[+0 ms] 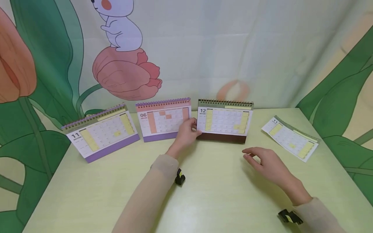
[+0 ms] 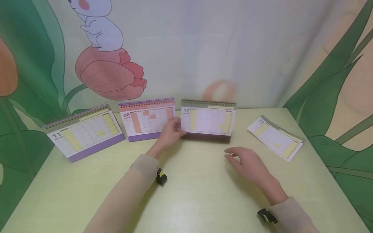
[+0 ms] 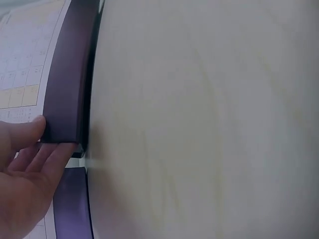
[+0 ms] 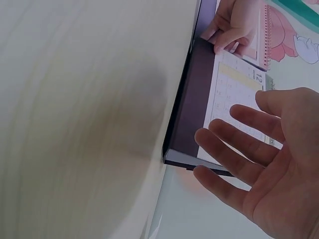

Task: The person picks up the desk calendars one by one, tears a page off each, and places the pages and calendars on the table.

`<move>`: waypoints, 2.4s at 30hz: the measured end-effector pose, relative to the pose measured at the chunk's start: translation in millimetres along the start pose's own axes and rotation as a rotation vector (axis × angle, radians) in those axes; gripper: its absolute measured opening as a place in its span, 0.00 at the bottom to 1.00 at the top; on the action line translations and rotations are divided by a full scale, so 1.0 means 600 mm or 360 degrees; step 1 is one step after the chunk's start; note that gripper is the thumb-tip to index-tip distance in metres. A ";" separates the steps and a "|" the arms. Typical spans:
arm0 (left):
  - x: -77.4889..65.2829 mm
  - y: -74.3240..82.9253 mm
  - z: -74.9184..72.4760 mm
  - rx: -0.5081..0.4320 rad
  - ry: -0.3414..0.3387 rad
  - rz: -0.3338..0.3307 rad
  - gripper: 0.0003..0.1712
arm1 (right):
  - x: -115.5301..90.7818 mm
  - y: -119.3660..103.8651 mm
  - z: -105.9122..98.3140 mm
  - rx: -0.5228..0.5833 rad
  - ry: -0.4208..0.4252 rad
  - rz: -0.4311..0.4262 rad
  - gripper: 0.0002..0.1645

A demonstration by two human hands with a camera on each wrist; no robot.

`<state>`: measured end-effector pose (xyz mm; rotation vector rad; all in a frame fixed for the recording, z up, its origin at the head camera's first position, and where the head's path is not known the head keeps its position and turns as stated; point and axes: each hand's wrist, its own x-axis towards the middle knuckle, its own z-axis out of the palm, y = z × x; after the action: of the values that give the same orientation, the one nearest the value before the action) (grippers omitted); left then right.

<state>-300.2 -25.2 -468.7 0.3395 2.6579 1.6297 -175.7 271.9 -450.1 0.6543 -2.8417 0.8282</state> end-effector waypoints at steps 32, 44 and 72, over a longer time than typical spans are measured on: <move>0.013 0.011 0.020 0.0139 -0.0005 -0.0114 0.29 | 0.006 -0.018 0.008 0.0024 -0.0091 -0.0029 0.14; -0.002 0.027 0.010 0.0028 -0.0052 -0.0122 0.38 | 0.007 -0.016 0.014 0.0012 -0.0101 -0.0045 0.14; -0.089 0.041 -0.062 0.0089 -0.0004 0.0095 0.28 | 0.011 -0.021 0.017 0.0036 -0.0111 -0.0101 0.13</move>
<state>-247.7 -57.1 -436.0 0.4260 2.7214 1.5715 -176.0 254.3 -451.1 0.7865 -2.8600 0.8448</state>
